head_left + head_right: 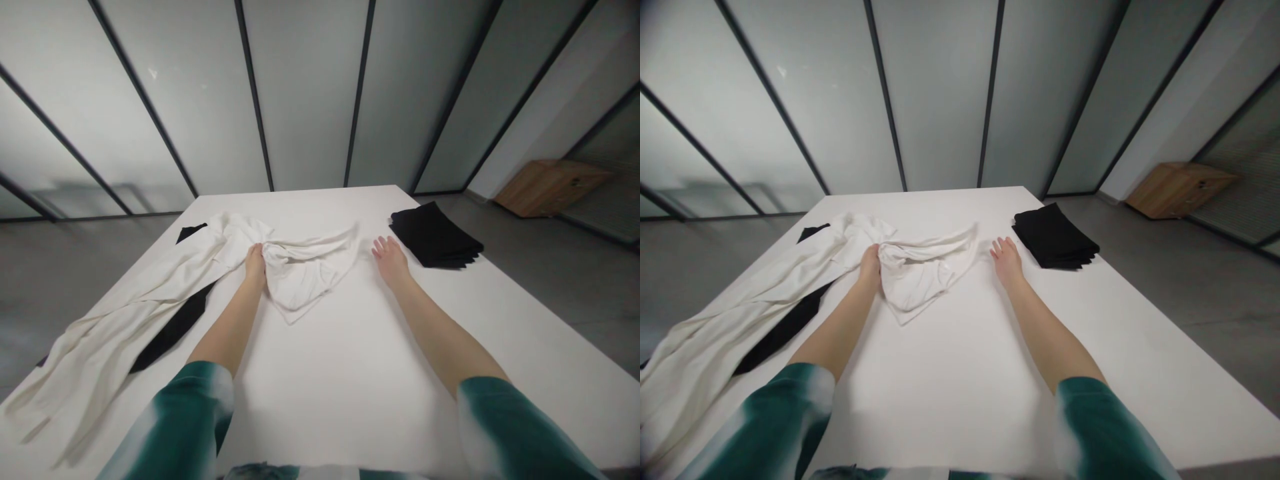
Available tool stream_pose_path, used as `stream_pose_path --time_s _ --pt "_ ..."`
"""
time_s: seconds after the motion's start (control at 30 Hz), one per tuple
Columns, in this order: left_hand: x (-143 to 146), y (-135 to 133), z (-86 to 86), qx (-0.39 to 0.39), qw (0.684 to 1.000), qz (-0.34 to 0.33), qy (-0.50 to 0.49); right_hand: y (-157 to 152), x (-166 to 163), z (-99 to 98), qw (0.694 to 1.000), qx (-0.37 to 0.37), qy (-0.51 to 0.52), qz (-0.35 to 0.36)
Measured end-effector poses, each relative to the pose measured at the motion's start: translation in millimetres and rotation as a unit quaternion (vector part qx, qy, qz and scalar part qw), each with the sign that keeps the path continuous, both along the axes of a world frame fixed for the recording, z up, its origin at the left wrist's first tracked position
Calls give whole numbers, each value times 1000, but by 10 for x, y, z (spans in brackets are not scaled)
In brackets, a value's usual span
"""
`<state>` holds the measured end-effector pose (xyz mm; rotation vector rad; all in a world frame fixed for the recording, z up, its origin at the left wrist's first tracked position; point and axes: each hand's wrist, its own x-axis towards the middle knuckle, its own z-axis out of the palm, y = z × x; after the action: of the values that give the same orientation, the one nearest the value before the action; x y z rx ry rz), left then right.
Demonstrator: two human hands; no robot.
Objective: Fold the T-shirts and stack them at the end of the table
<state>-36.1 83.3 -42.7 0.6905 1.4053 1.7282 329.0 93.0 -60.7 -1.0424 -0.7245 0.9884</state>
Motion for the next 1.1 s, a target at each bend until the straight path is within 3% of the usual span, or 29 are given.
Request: stream_pose_path --time_s 0.07,0.13,0.27,0.37,0.47,0.53,0.6,0.67,0.7,0.77,0.83,0.93,1.0,1.1 --pt "-125 -16 -20 15 985 77 153 25 74 -73 993 1 -115 -4" --pt "-150 -66 -33 20 947 70 313 -4 48 -136 966 9 -259 3" --pt "69 -203 -54 -19 810 -105 576 -171 -201 -162 849 117 -505 100" --pt "286 -285 -76 -16 722 -195 664 -313 -412 -102 754 182 -603 187" --pt "394 -328 -61 47 701 -254 665 -419 -546 -23 695 195 -649 241" --pt "402 -342 -14 56 716 -200 666 -461 -587 26 672 169 -679 242" --pt "387 -357 56 25 733 -97 672 -478 -600 66 663 133 -701 225" --pt "389 -388 133 -1 735 -64 675 -470 -593 92 669 116 -702 214" --pt "408 -415 167 -1 732 -92 676 -457 -585 98 678 117 -693 217" --pt "496 -491 218 28 711 -210 671 -424 -564 95 700 128 -665 228" --pt "633 -580 240 77 664 -328 668 -388 -538 76 718 133 -643 231" --pt "821 -667 215 127 610 -402 671 -355 -501 37 722 104 -653 204" --pt "866 -657 168 130 619 -408 659 -349 -486 17 716 69 -671 179" --pt "807 -554 77 102 678 -409 603 -353 -484 7 709 34 -688 152"
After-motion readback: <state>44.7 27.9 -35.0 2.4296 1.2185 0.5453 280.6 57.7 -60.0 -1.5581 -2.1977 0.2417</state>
